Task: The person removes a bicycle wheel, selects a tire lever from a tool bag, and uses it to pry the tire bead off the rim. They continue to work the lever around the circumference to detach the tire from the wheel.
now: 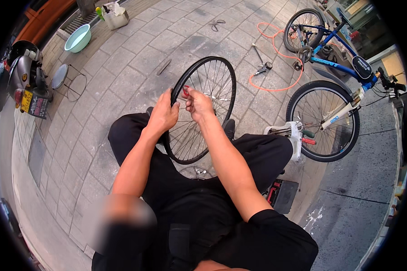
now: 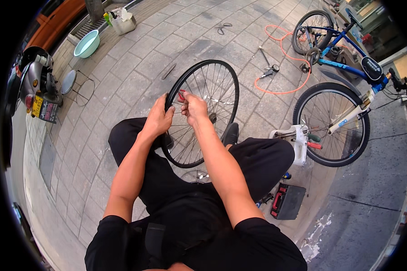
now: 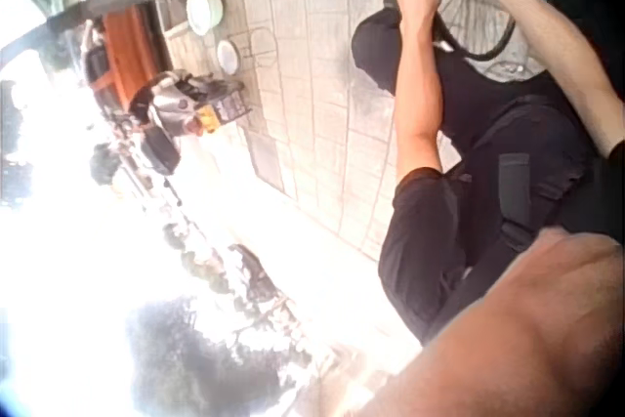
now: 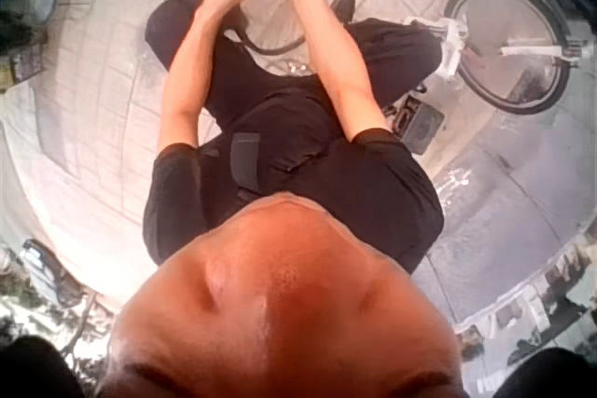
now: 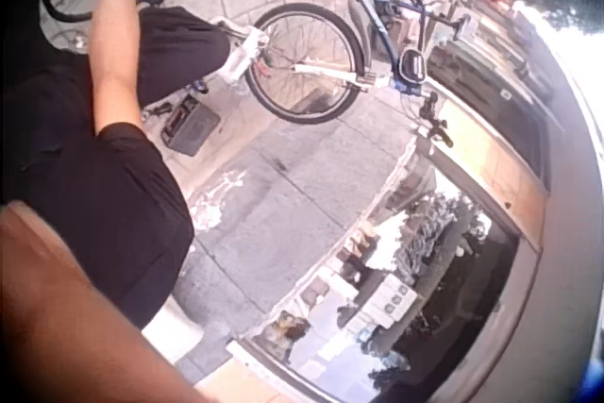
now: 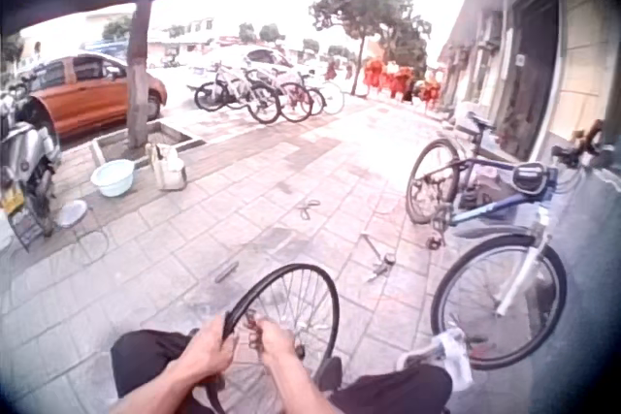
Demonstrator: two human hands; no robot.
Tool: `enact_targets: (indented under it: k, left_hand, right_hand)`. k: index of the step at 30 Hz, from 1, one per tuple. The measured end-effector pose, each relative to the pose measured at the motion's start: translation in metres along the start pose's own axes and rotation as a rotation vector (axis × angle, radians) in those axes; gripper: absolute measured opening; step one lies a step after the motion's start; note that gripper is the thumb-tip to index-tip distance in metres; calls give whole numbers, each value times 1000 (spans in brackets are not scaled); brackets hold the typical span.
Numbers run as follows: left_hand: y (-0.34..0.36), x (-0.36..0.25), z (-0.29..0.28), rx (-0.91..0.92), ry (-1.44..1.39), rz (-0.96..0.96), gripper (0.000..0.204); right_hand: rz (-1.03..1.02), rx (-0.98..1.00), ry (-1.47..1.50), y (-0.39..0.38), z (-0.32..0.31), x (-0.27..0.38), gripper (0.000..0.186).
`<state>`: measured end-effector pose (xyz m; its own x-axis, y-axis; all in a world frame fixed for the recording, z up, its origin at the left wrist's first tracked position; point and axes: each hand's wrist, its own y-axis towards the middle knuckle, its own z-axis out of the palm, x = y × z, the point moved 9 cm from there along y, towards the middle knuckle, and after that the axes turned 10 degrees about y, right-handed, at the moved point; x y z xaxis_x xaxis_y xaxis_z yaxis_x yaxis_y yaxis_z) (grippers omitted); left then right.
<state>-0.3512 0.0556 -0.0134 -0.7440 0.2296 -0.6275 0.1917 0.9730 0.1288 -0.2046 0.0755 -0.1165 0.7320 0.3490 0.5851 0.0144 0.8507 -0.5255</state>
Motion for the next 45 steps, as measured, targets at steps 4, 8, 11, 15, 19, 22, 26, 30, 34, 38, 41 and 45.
enact_targets:
  k: [4, 8, 11, 15, 19, 22, 26, 30, 34, 38, 41, 45]
  left_hand:
    - [3, 42, 20, 112, -220, -132, 62]
    - [11, 69, 26, 107, -217, -158, 68]
    - [14, 54, 21, 185, -311, -261, 70]
    - [11, 42, 18, 174, -396, -287, 68]
    - [12, 36, 17, 260, -372, -348, 66]
    - [15, 39, 15, 238, -309, -314, 65]
    - [23, 50, 21, 146, -151, -158, 64]
    - [24, 48, 23, 130, -154, -110, 64]
    - [20, 41, 21, 115, -201, -134, 64]
    - [16, 27, 13, 92, -158, -123, 64]
    - [14, 27, 11, 66, -122, -113, 61]
    - [16, 15, 21, 31, -119, -1, 59]
  right_hand:
    - [-277, -82, -339, -9, 19, 35, 27]
    - [-414, -124, -566, -13, 8, 37, 28]
    - [-399, -43, -540, -12, 2, 17, 29]
    - [-243, -108, -268, -17, -8, -12, 29]
    - [-225, -61, -190, -17, 5, -13, 29]
    - [-205, 4, -144, -11, 13, -16, 31]
    - [-158, 33, -26, -6, 10, -20, 44]
    - [-90, 48, 80, -16, 10, -24, 40]
    - [3, 123, 100, -17, 14, -18, 36]
    - [-22, 94, -208, -24, 17, -10, 35]
    - [29, 55, -234, -22, 20, -13, 32]
    - [195, 34, -52, -6, 0, -24, 30]
